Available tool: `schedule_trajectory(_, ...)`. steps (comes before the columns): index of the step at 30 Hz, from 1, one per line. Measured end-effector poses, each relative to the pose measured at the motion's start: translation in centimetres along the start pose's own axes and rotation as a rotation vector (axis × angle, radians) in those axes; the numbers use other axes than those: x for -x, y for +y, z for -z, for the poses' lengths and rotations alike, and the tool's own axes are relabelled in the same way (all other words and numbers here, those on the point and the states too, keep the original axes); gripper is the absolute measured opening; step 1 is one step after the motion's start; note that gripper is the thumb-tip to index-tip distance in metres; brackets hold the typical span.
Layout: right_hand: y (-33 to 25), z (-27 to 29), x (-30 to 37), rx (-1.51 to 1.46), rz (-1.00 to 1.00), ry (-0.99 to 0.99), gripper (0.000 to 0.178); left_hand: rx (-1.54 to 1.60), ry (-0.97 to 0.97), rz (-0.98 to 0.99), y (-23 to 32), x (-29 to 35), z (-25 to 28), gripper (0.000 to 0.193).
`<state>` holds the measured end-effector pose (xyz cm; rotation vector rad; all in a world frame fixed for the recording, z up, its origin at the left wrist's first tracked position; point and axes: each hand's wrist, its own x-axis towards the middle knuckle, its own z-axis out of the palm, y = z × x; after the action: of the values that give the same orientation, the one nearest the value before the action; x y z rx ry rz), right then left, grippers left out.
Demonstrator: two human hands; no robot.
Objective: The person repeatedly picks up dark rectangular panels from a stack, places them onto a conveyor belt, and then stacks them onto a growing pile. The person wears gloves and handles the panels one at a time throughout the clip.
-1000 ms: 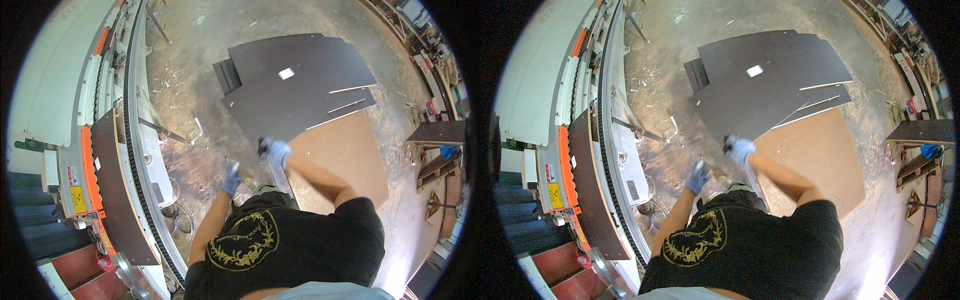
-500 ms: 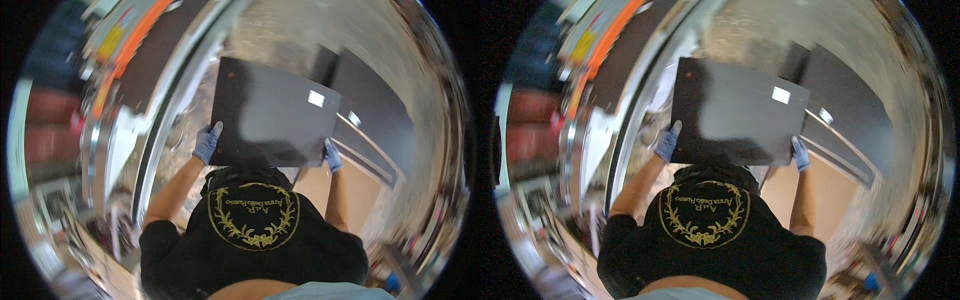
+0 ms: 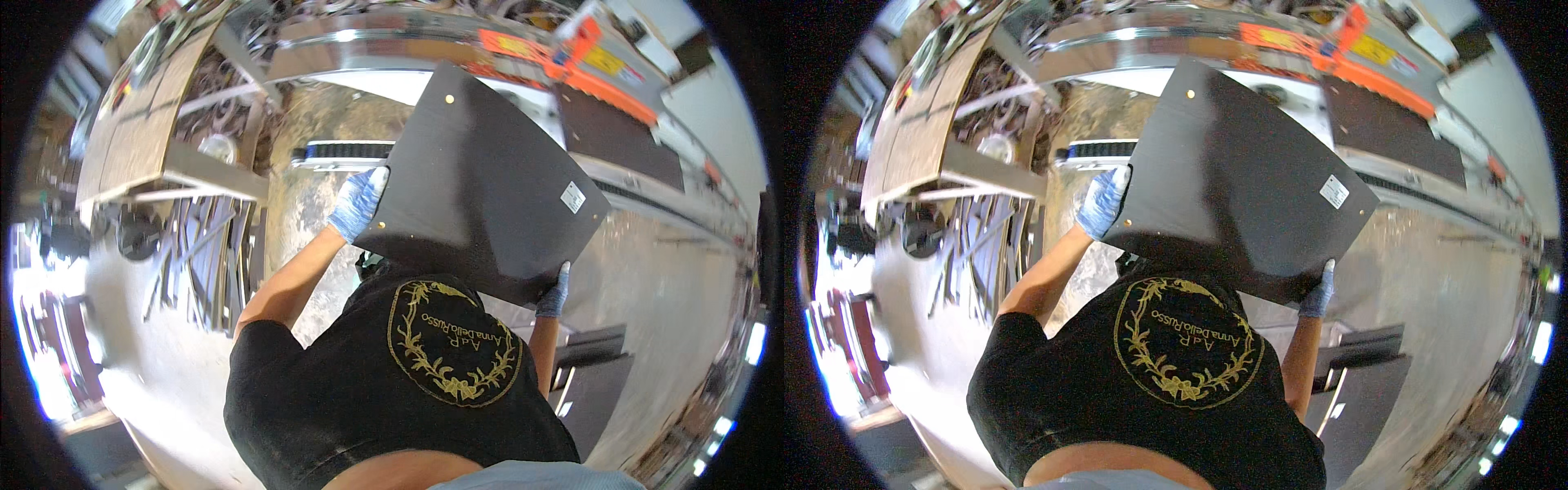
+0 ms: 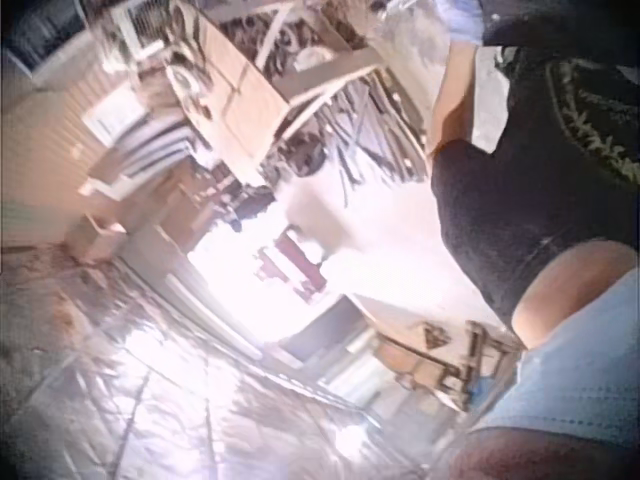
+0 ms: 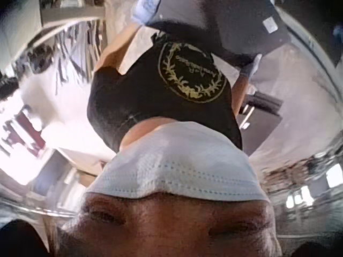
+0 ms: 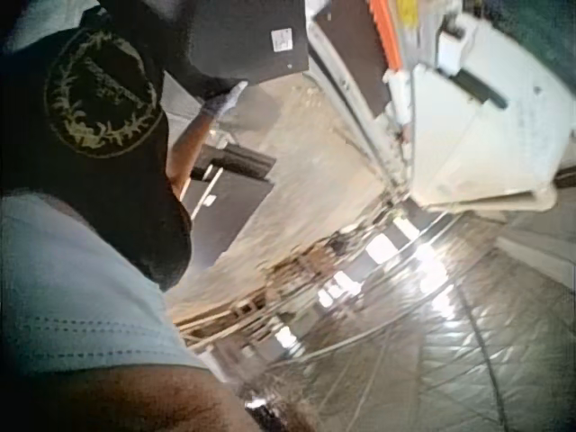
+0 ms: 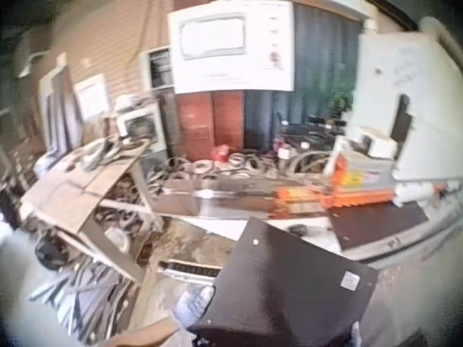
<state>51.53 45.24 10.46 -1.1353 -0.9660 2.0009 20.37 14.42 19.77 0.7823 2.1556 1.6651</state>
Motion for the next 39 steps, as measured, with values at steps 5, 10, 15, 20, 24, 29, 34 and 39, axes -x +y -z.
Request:
schedule_trajectory(5, -0.1, -7.7, -3.5, 0.105, -0.091, -0.088, 0.064, 0.222, 0.16, 0.165, -0.1, 1.7, 4.0, 0.026)
schedule_trajectory(10, 0.1, -14.3, -4.1, 0.232, -0.023, -0.203, 0.063, 0.317, 0.234, 0.152, -1.8, 1.0, 7.5, 0.032)
schedule_trajectory(15, -0.3, -17.0, -6.9, 0.343, 0.05, -0.3, 0.052, 0.141, 0.326, 0.21, -5.2, -2.3, 10.7, 0.039)
schedule_trajectory(20, -2.9, -25.7, -6.1, 0.656, 0.053, -0.225, 0.052, 0.509, 0.25, 0.408, -12.7, -8.5, 13.9, 0.046)
schedule_trajectory(24, -0.1, -25.7, -14.7, 0.675, 0.239, -0.316, 0.056, 0.642, 0.177, 0.536, -16.6, -13.8, 14.9, 0.049)
schedule_trajectory(29, 0.4, -24.5, -16.2, 0.763, 0.348, -0.166, 0.055, 0.845, 0.057, 0.663, -16.0, -17.7, 11.4, 0.054)
schedule_trajectory(34, 3.8, -24.6, -12.2, 0.82, 0.686, 0.241, 0.062, 0.959, -0.016, 0.781, -14.5, -20.7, 8.9, 0.053)
schedule_trajectory(39, 9.1, -28.7, -7.6, -0.251, 0.112, -0.077, 0.068, 0.977, -0.038, 0.792, -15.4, -22.4, 7.5, 0.052)
